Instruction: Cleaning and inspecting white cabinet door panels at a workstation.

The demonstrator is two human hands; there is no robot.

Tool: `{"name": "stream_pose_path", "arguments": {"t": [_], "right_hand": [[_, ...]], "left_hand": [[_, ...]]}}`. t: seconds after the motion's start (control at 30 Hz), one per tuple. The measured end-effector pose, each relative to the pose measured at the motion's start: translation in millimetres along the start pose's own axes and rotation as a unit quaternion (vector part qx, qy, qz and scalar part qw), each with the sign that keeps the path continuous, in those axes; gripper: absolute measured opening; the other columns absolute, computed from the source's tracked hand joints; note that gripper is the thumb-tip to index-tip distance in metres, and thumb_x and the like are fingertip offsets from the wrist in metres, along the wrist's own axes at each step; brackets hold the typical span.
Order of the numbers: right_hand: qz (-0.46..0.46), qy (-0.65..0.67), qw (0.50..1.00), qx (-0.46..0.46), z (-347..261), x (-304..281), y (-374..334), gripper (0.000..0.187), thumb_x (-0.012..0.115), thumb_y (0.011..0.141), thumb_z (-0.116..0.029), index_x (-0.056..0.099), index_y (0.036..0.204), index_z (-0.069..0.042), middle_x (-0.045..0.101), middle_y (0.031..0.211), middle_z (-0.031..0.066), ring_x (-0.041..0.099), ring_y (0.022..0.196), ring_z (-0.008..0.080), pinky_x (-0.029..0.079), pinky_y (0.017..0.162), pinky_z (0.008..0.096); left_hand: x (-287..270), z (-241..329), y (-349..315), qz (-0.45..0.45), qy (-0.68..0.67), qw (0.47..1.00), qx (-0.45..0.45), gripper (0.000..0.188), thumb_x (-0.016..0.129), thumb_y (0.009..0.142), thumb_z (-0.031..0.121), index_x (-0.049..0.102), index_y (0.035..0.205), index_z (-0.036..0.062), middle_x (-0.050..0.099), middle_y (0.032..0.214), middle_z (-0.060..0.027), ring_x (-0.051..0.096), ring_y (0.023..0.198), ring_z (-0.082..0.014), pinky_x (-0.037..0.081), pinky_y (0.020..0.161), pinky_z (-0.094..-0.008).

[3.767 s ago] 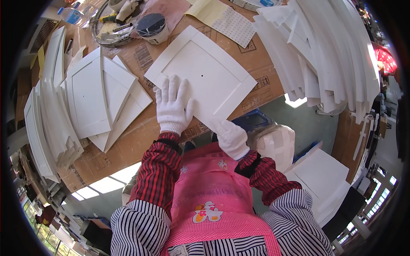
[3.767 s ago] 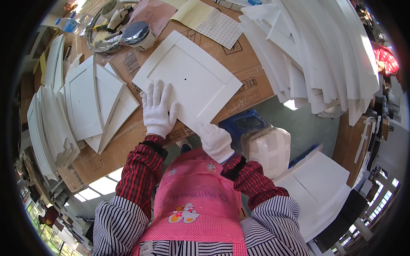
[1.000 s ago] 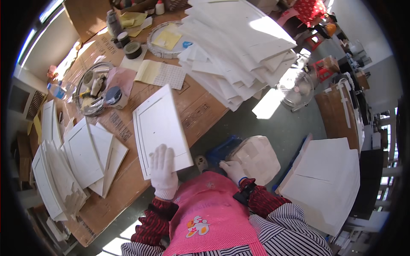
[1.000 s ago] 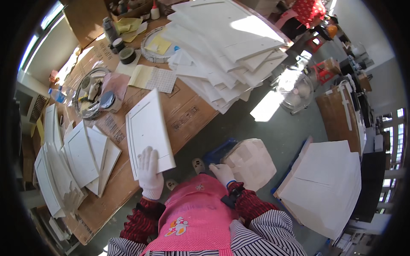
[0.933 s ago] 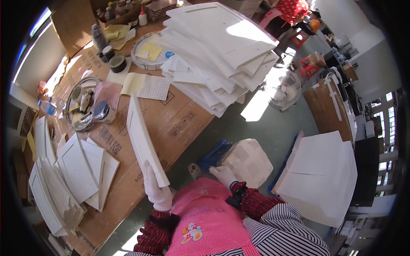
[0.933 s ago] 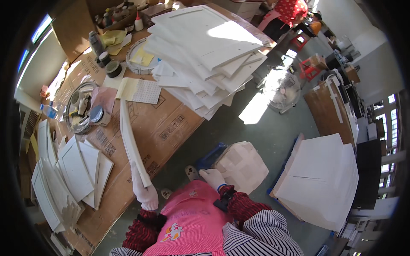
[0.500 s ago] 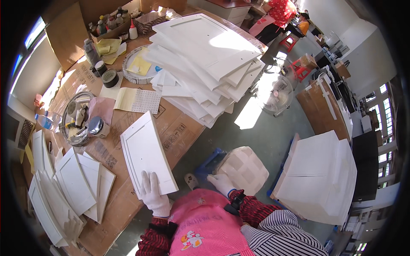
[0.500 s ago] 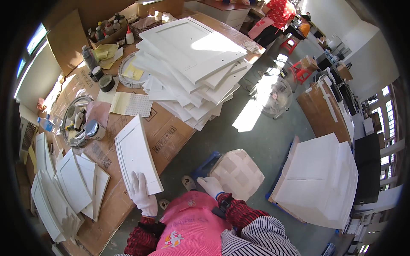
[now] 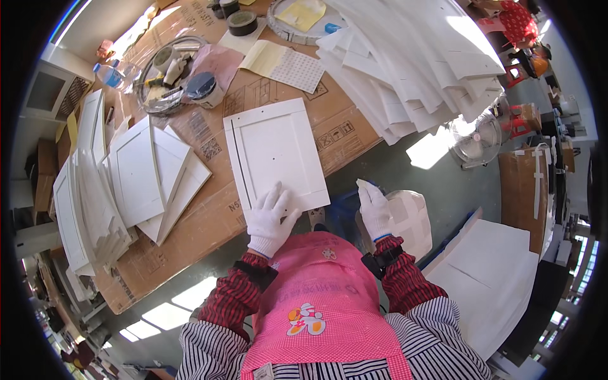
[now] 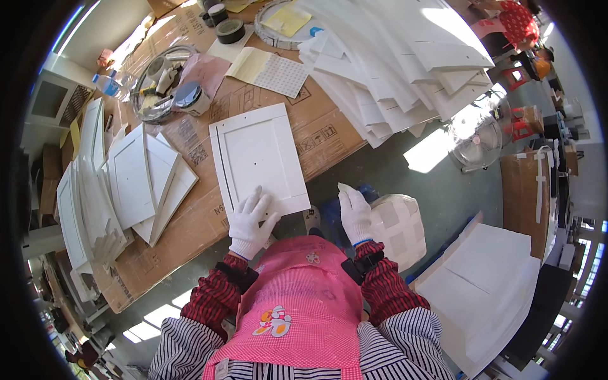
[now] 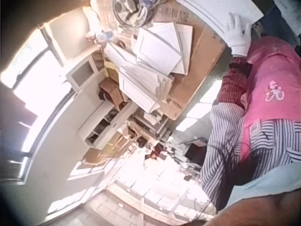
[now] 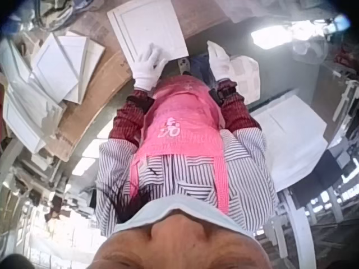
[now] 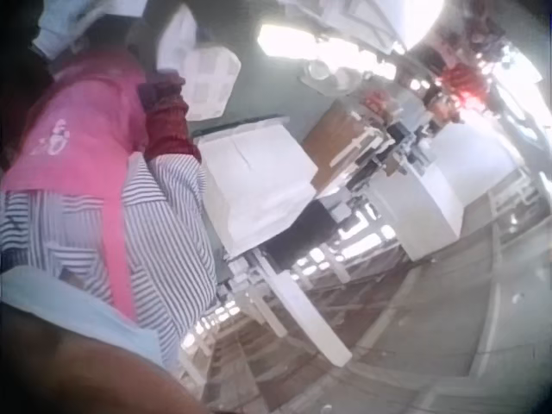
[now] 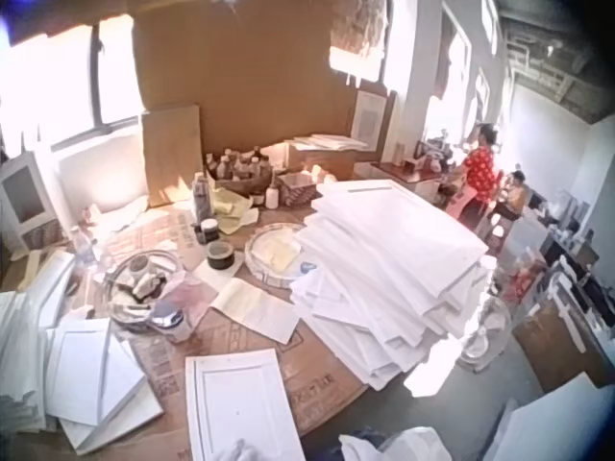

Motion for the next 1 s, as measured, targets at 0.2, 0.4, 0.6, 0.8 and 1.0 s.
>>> {"name": "stream_pose_path", "arguments": {"t": [0.2,0.4,0.6,0.8,1.0], "right_hand": [[-0.125,-0.171,0.959,-0.187,-100,54,60,0.035,0.066,0.1,-0.029,0.069,0.132,-0.017,0.062,0.093,0.0111,0.068,0.086,0.0327,0.056,0.075,0.043],[-0.112,-0.216,0.912,-0.331,-133,100,138,0.036,0.069,0.097,-0.027,0.071,0.133,-0.021,0.058,0.087,0.0069,0.066,0.075,0.0291,0.055,0.066,0.0406],[-0.07,-0.21,0.861,-0.458,-154,123,189,0.031,0.066,0.097,-0.026,0.069,0.127,-0.019,0.063,0.085,0.0055,0.068,0.074,0.0278,0.056,0.061,0.0401],[-0.137,-0.231,0.813,-0.516,-139,128,156,0.039,0.061,0.095,-0.016,0.069,0.133,-0.017,0.062,0.08,0.0037,0.064,0.065,0.0225,0.053,0.053,0.0372],[-0.288,-0.23,0.754,-0.544,-127,101,89,0.041,0.062,0.093,-0.02,0.07,0.134,-0.02,0.06,0.077,0.0008,0.06,0.058,0.0195,0.05,0.049,0.0367]], "left_hand": [[-48,-93,47,0.093,0.046,0.993,-0.052,0.053,0.073,0.09,0.015,0.061,0.141,0.0051,0.055,0.152,-0.0231,0.053,0.137,-0.043,0.045,0.115,-0.0488],[-31,-128,90,0.06,0.104,0.991,-0.057,0.075,0.068,0.094,0.041,0.044,0.158,0.0102,0.033,0.167,-0.0242,0.029,0.155,-0.0439,0.023,0.128,-0.0521],[-25,-128,96,0.019,0.115,0.989,-0.087,0.081,0.072,0.089,0.047,0.046,0.157,0.0124,0.033,0.168,-0.0228,0.029,0.156,-0.042,0.019,0.129,-0.0525],[-25,-132,90,0.013,0.107,0.99,-0.095,0.079,0.072,0.087,0.044,0.049,0.155,0.0102,0.037,0.165,-0.0266,0.031,0.154,-0.0463,0.021,0.128,-0.0547],[-25,-134,92,0.021,0.109,0.99,-0.086,0.079,0.071,0.087,0.045,0.05,0.153,0.0087,0.039,0.163,-0.0274,0.032,0.153,-0.047,0.021,0.128,-0.0558]]}}
Point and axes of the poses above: each hand's wrist, its own y-axis towards the middle knuckle, its own x-axis out of the palm, z = x × y, the point moved 7 cm from there along y, towards the middle knuckle
